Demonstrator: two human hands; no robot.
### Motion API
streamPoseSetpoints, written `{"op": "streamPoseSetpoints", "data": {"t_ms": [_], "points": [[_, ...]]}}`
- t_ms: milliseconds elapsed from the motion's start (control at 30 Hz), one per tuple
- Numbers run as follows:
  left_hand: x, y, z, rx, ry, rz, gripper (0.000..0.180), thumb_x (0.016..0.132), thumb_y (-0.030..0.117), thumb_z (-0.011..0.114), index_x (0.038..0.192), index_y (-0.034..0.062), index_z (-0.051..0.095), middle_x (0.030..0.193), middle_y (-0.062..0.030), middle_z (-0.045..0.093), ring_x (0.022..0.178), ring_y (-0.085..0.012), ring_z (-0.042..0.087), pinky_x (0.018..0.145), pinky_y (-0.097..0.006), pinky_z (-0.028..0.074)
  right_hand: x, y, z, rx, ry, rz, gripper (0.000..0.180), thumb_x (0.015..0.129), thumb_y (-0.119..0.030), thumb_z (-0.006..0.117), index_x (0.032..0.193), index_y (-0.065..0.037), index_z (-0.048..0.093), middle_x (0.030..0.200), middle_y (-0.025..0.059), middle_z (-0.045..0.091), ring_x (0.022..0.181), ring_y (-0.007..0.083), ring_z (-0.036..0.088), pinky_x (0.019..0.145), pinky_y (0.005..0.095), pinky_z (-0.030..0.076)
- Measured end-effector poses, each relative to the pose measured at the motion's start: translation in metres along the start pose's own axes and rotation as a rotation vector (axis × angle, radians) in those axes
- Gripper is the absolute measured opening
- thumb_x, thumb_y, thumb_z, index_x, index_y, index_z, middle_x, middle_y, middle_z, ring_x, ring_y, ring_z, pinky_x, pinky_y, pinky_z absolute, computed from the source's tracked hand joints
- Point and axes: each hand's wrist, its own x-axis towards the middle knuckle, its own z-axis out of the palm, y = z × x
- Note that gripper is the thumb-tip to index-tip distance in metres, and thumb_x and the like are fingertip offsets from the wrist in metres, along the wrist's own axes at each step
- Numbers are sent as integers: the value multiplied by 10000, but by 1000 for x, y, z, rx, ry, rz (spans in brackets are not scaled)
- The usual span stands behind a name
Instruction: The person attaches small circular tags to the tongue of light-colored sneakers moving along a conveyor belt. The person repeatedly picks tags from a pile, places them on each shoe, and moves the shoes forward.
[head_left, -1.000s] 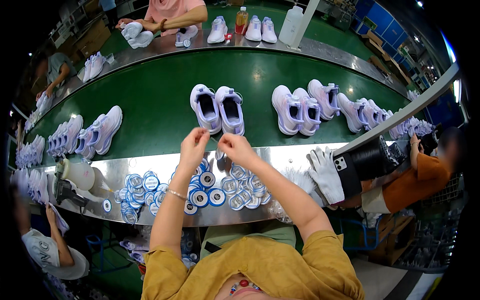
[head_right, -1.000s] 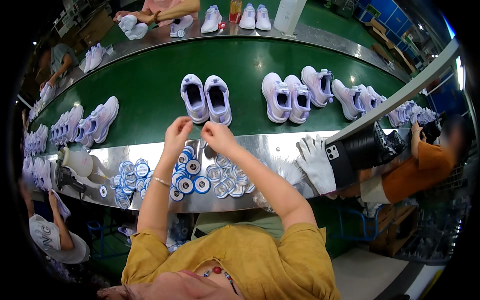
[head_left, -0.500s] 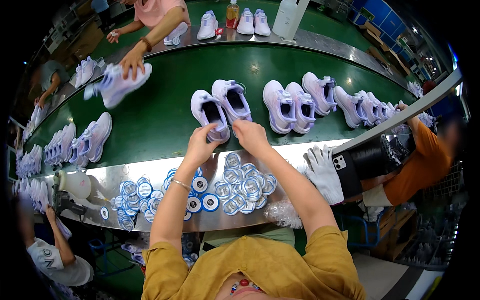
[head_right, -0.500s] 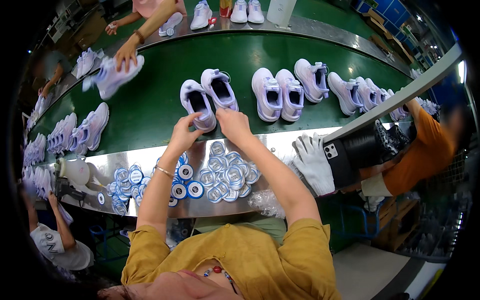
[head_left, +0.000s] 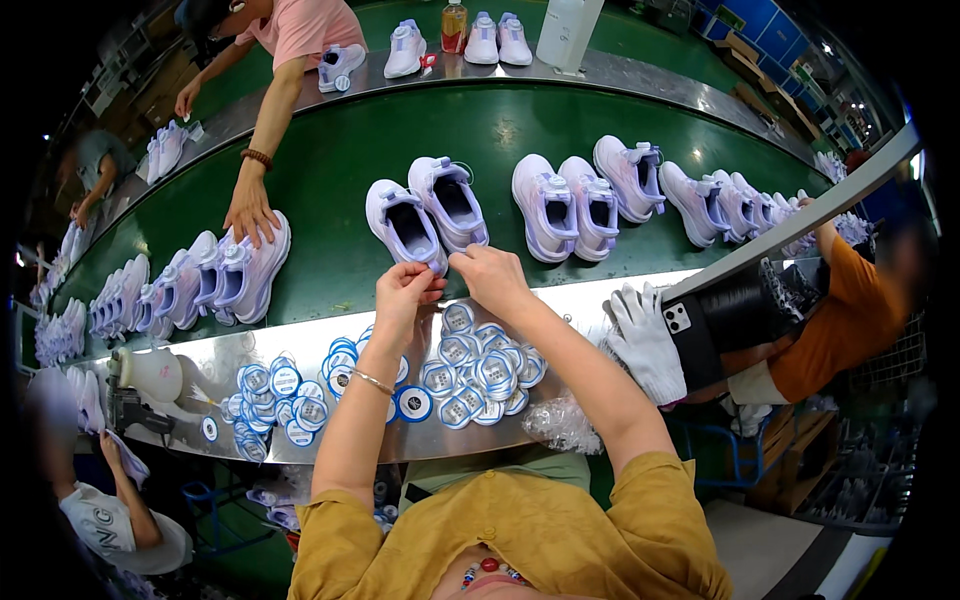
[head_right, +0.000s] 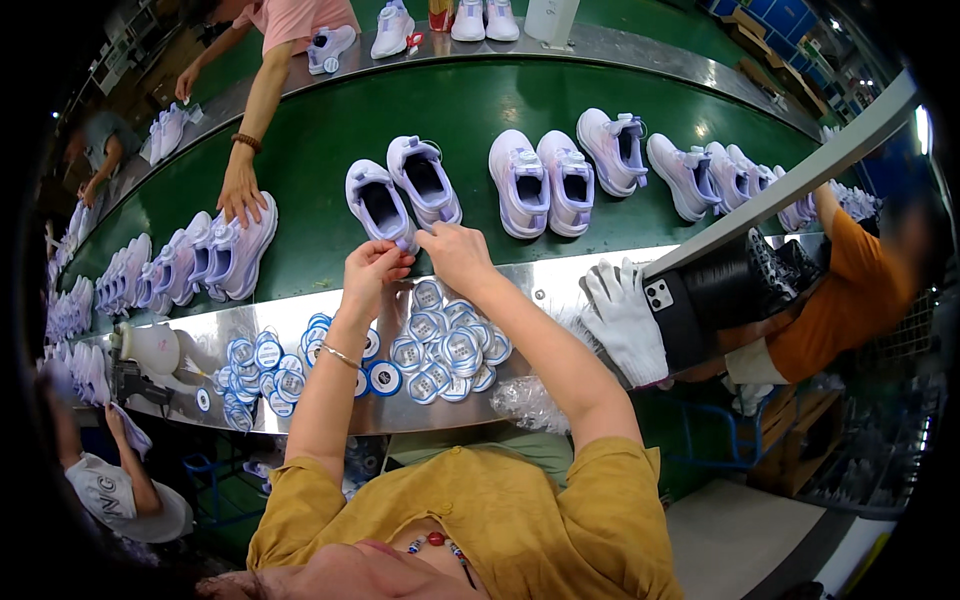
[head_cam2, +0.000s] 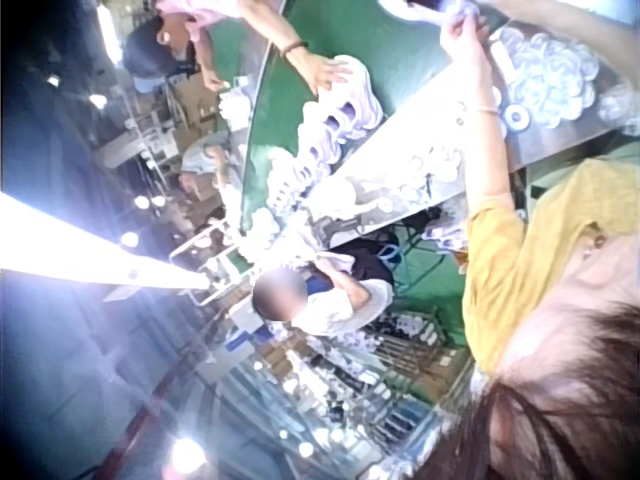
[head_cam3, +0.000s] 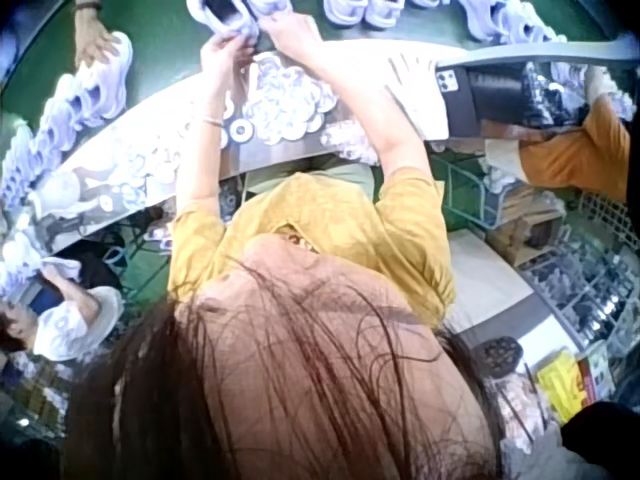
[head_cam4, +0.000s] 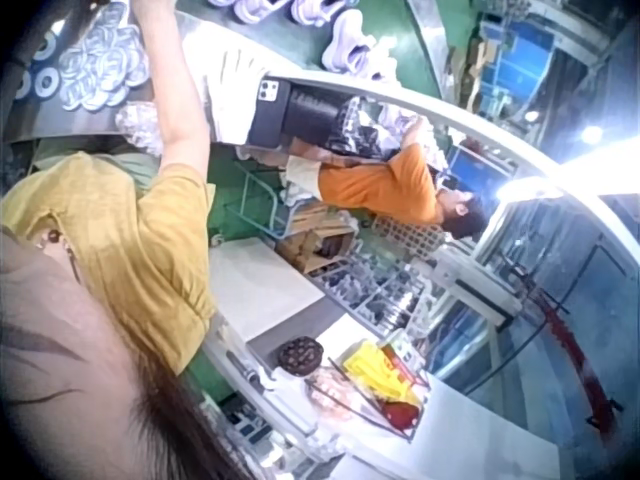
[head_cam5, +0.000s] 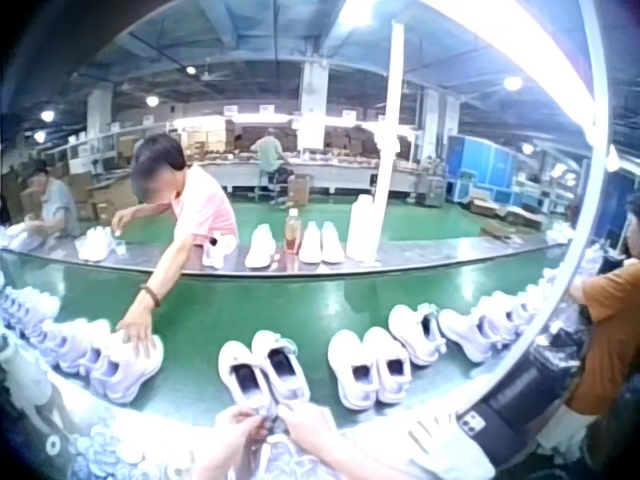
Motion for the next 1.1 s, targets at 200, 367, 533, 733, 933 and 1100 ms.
{"op": "streamPoseSetpoints", "data": {"t_ms": [200,367,533,733,933,1100], "points": [[4,-4,-1,84,55,77,88,896,89,608,901,1,605,810,-67,657,702,-112,637,568,-205,503,3,-10,3,171,-64,57,121,820,-98,535,926,-70,586,814,124,620,756,331,632,628,436,496],[-6,9,-15,262,206,365,86,918,82,573,915,3,606,783,-51,644,706,-95,628,541,-186,480,6,-11,-13,435,-83,207,192,900,-120,471,1031,-28,576,942,193,652,855,378,626,731,457,492],[-9,24,8,307,18,558,91,950,57,505,965,-1,574,805,-61,635,672,-79,597,518,-201,477,23,-25,-21,672,-22,198,173,906,-96,488,1030,0,562,855,167,650,782,293,649,685,373,497],[-2,18,11,306,-15,408,58,939,39,510,894,17,538,758,-36,613,618,-58,558,492,-197,444,32,-23,-22,961,-84,422,185,884,-115,551,1014,15,570,751,91,637,580,109,575,514,259,458],[-3,19,2,310,7,419,47,937,48,523,901,18,529,752,-33,607,588,-52,534,471,-179,416,30,-27,-26,1316,-146,638,193,852,-114,637,994,12,604,738,33,609,544,45,496,457,188,389],[-8,26,0,301,45,411,48,941,57,523,917,19,540,773,-31,616,592,-42,523,470,-171,409,39,-34,-16,1289,-73,641,125,860,-114,649,896,5,634,702,9,584,530,39,474,449,185,357]]}}
